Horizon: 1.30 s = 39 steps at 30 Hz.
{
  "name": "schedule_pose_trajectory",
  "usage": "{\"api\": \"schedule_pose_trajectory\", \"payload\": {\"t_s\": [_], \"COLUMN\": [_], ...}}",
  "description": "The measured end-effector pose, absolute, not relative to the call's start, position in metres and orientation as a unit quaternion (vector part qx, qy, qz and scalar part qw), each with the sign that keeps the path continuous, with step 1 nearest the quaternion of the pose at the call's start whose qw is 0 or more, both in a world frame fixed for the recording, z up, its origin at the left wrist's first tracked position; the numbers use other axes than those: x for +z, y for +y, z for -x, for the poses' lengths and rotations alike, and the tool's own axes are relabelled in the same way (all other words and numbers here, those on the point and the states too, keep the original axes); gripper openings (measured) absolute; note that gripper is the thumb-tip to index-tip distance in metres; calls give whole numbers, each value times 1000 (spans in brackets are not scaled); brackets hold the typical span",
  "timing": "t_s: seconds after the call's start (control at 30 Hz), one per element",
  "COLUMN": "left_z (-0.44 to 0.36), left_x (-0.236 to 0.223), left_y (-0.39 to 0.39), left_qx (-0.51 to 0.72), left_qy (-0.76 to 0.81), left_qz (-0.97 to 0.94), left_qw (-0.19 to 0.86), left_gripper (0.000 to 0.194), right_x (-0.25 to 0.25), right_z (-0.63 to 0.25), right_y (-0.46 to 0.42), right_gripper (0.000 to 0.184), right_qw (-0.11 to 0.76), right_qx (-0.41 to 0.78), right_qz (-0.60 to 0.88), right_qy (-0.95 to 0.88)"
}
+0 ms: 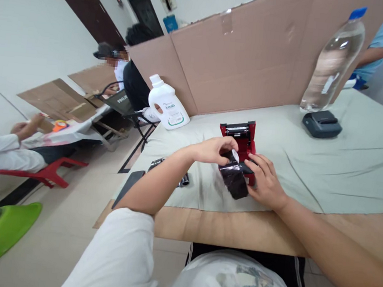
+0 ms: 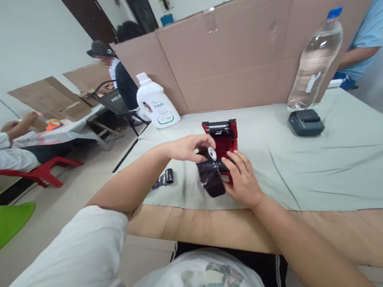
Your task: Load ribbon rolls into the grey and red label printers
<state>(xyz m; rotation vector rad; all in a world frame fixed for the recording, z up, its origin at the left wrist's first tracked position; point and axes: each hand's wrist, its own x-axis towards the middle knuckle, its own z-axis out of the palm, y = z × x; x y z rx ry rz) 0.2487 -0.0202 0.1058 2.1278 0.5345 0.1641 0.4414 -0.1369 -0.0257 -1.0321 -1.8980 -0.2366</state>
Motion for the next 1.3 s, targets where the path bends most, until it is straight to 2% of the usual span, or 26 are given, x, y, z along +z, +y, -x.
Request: {"api": "schedule_pose_trajectory", "payload": {"t_s": [0.3, 0.43, 0.7, 0.8, 0.93, 1.03, 1.13, 1.2, 1.3], "left_z": [-294, -293, -289, -292, -298, -294, -280, -273, -274], "left_x": [53, 39, 33, 35, 40, 51, 69, 79, 84], "left_y": [16, 18, 23, 23, 20, 17, 17, 18, 17], "left_qx": [25, 35, 76, 36, -24, -18, -10, -49, -104], "left_qy": [303, 292, 256, 271, 290, 283, 274, 265, 283], "left_qz": [-920, -921, -887, -894, -919, -930, -924, -921, -925], "left_qw": [247, 255, 377, 355, 267, 234, 267, 282, 230], "left_gripper": [37, 34, 30, 28, 30, 26, 36, 46, 53], "right_x": [-26, -24, -25, -24, -23, -22, -22, -22, -21], "right_z": [-441, -440, -438, -438, -438, -438, -439, -438, -437], "right_y": [-139, -139, -140, -140, -140, -140, -141, -141, -141], "right_gripper": [31, 28, 31, 30, 28, 27, 29, 28, 25], "right_qw": [442, 451, 456, 455, 449, 453, 452, 450, 455], "right_qx": [-122, -122, -111, -110, -115, -124, -114, -109, -114], "right_qz": [408, 406, 393, 393, 398, 396, 398, 400, 401], "right_qy": [-789, -786, -791, -791, -791, -789, -791, -791, -787]}}
